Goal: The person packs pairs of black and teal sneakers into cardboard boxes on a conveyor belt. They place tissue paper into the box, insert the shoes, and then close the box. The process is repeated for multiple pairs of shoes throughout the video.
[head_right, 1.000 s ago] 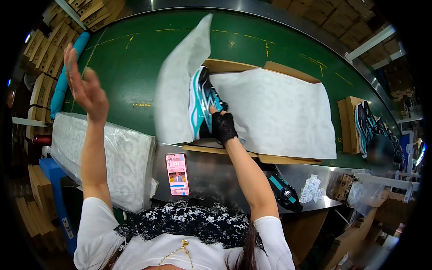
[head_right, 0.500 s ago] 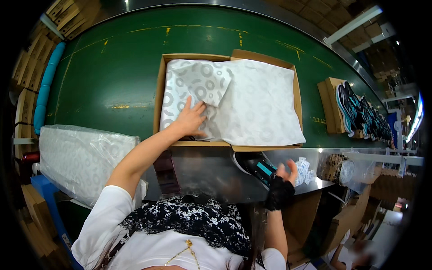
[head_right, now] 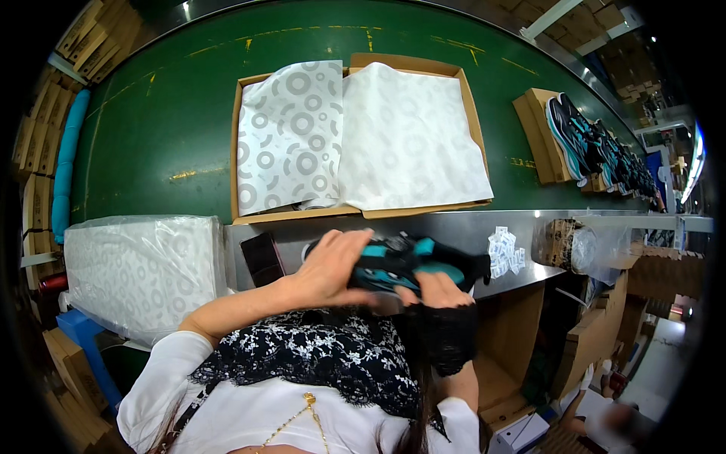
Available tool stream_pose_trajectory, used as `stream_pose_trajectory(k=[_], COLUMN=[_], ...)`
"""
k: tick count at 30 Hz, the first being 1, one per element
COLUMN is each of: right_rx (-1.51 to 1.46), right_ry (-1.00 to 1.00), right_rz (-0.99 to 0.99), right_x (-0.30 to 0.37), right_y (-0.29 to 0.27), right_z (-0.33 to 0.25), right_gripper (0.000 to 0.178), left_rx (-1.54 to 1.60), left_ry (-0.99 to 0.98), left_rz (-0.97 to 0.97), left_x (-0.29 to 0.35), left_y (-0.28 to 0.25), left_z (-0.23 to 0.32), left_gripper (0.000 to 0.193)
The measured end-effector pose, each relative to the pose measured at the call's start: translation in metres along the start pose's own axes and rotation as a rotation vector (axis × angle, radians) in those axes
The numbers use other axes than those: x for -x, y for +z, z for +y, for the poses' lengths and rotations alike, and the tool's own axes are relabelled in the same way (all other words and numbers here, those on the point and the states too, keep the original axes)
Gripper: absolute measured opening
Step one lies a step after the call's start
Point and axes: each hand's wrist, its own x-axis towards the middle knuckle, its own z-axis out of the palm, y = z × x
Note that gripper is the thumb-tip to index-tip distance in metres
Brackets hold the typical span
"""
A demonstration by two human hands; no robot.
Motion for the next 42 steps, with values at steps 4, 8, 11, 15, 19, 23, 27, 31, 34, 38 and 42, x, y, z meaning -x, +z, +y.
stream_pose_trajectory(k=[4, 8, 11, 15, 19, 23, 27, 31, 34, 38, 42], right_rx=[-0.265, -0.343, -0.374, -0.413, -1.003, -1.526, -1.432, -0.352, 0.289, 0.383, 0.311], right_ry=[-0.376, -0.461, -0.319, -0.147, 0.299, 0.93, 0.765, -0.029, -0.223, -0.298, -0.314], right_rz=[0.35, 0.427, 0.349, 0.034, -0.269, -0.131, 0.198, 0.303, 0.042, 0.071, 0.103], right_x=[-0.037, -0.037, -0.034, -0.021, -0.023, -0.068, -0.098, -0.095, -0.084, -0.09, -0.1], right_y=[-0.012, 0.002, 0.03, 0.075, 0.114, 0.14, 0.129, 0.139, 0.155, 0.168, 0.151], right_z=[-0.045, -0.032, -0.017, 0.02, 0.057, 0.085, 0.082, 0.066, 0.033, 0.031, 0.037], right_gripper=[0.023, 0.021, 0.02, 0.018, 0.03, 0.028, 0.03, 0.054, 0.064, 0.064, 0.064], left_rx=[0.123, 0.671, 0.691, 0.346, 0.651, 0.85, 1.073, 0.533, 0.396, 0.096, 0.777], left_ry=[-0.332, -0.587, -0.536, -0.683, -0.998, -1.288, -0.911, -0.81, -0.952, -0.95, -1.17], left_rz=[0.346, 0.665, 0.764, 0.879, 0.806, 0.401, 0.386, 1.01, 0.847, 0.538, 0.382], left_x=[0.004, 0.02, 0.018, 0.001, -0.035, -0.059, -0.036, 0.019, 0.045, 0.056, 0.036], left_y=[-0.03, -0.065, -0.082, -0.073, -0.035, -0.011, -0.036, -0.079, -0.071, -0.048, -0.084], left_z=[-0.012, -0.027, -0.042, -0.082, -0.139, -0.161, -0.138, -0.123, -0.134, -0.181, -0.162], left_gripper=[0.072, 0.068, 0.062, 0.058, 0.068, 0.076, 0.061, 0.057, 0.057, 0.057, 0.08])
